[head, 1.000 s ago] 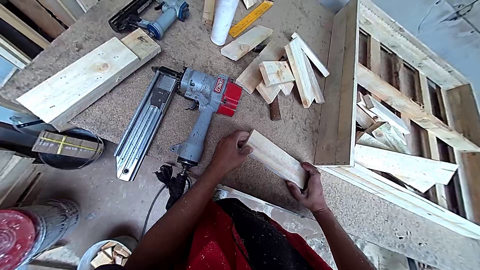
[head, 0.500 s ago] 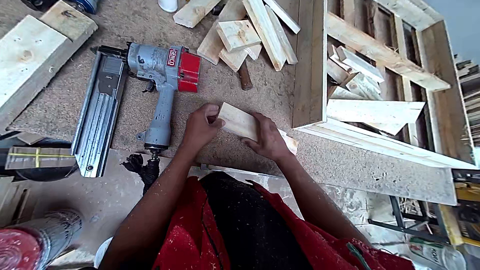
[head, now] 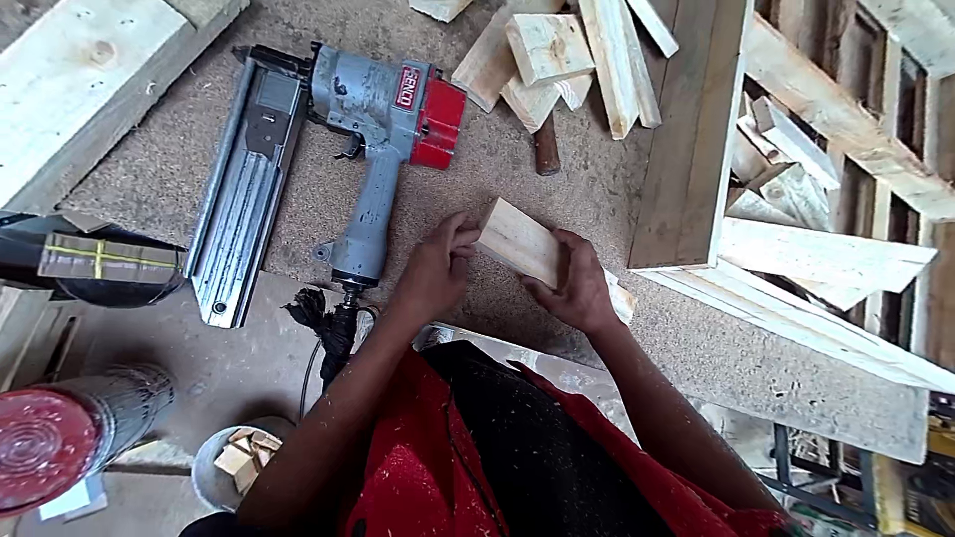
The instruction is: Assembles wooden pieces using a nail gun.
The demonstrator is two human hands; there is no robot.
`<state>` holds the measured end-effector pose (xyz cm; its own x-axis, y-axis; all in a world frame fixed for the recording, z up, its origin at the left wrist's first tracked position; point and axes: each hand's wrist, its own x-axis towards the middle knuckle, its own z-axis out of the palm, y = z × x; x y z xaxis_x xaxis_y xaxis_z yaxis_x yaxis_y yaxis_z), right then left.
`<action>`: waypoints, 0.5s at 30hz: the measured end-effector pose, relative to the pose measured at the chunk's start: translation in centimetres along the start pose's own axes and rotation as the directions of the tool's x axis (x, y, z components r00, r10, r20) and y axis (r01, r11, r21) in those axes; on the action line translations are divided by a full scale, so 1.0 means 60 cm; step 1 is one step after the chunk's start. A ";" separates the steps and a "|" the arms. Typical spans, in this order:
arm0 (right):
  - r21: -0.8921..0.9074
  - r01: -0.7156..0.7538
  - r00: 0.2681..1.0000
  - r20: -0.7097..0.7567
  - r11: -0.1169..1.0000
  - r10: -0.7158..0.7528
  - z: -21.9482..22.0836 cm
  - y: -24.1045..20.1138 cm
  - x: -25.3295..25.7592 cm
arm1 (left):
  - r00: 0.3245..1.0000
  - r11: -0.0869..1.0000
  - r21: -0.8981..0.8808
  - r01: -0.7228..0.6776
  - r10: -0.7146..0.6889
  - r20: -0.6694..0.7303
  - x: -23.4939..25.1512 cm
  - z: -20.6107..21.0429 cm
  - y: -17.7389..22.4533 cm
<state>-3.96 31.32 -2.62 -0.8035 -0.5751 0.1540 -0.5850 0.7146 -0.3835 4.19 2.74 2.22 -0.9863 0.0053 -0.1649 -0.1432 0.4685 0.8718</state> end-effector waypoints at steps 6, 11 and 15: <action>-0.014 -0.022 1.000 -0.003 1.000 0.022 0.002 0.002 -0.004 | 0.994 0.940 -0.334 0.076 -0.099 -0.053 0.014 0.053 -0.052; -0.020 -0.003 0.999 -0.033 1.000 0.002 0.009 0.013 -0.006 | 0.986 0.973 0.178 -0.146 0.128 0.109 0.094 0.009 -0.010; 0.002 0.004 0.999 -0.045 1.000 -0.004 0.006 0.008 -0.002 | 0.853 0.827 0.350 -0.441 0.264 0.450 0.183 -0.002 0.000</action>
<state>-4.13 31.58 -3.17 -0.8051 -0.5596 0.1966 -0.5883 0.7111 -0.3849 -6.65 2.67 0.45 -0.8422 0.5261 -0.1180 0.3450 0.6941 0.6319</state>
